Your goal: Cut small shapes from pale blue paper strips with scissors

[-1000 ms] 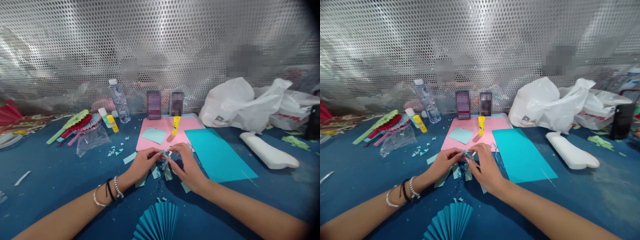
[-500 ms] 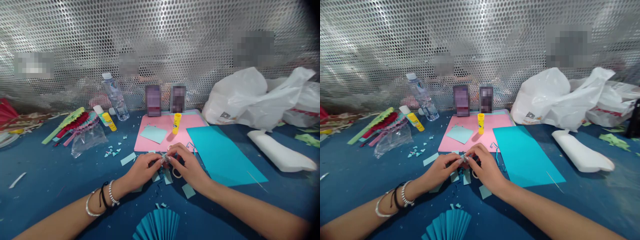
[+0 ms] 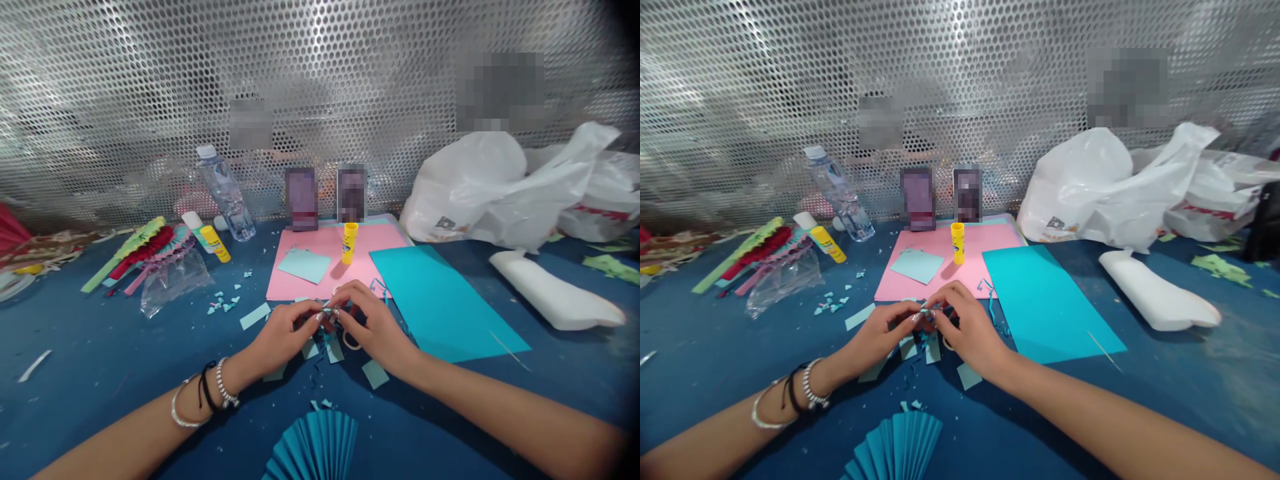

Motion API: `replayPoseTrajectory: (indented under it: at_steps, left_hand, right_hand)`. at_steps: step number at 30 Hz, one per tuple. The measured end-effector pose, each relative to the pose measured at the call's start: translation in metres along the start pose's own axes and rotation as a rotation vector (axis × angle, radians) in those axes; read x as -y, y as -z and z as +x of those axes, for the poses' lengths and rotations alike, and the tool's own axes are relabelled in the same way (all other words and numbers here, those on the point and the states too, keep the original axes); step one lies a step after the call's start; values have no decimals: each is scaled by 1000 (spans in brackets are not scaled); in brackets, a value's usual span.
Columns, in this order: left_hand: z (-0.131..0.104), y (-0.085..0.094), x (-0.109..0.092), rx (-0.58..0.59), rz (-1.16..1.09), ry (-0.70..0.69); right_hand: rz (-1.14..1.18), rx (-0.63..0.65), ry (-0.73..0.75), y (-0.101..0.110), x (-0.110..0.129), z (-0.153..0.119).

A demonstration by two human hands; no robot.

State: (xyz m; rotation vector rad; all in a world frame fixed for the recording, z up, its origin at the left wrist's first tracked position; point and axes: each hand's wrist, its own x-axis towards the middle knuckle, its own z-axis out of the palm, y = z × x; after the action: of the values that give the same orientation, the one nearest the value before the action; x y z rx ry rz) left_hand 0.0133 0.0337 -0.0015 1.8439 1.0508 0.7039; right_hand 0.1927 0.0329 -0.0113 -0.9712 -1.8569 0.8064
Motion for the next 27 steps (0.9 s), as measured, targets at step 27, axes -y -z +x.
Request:
replayPoseTrajectory:
  at_steps: [27]
  left_hand:
    - [3, 3, 2, 21, -184, 28]
  right_hand:
    - [-81, 1, 28, 0, 4, -1]
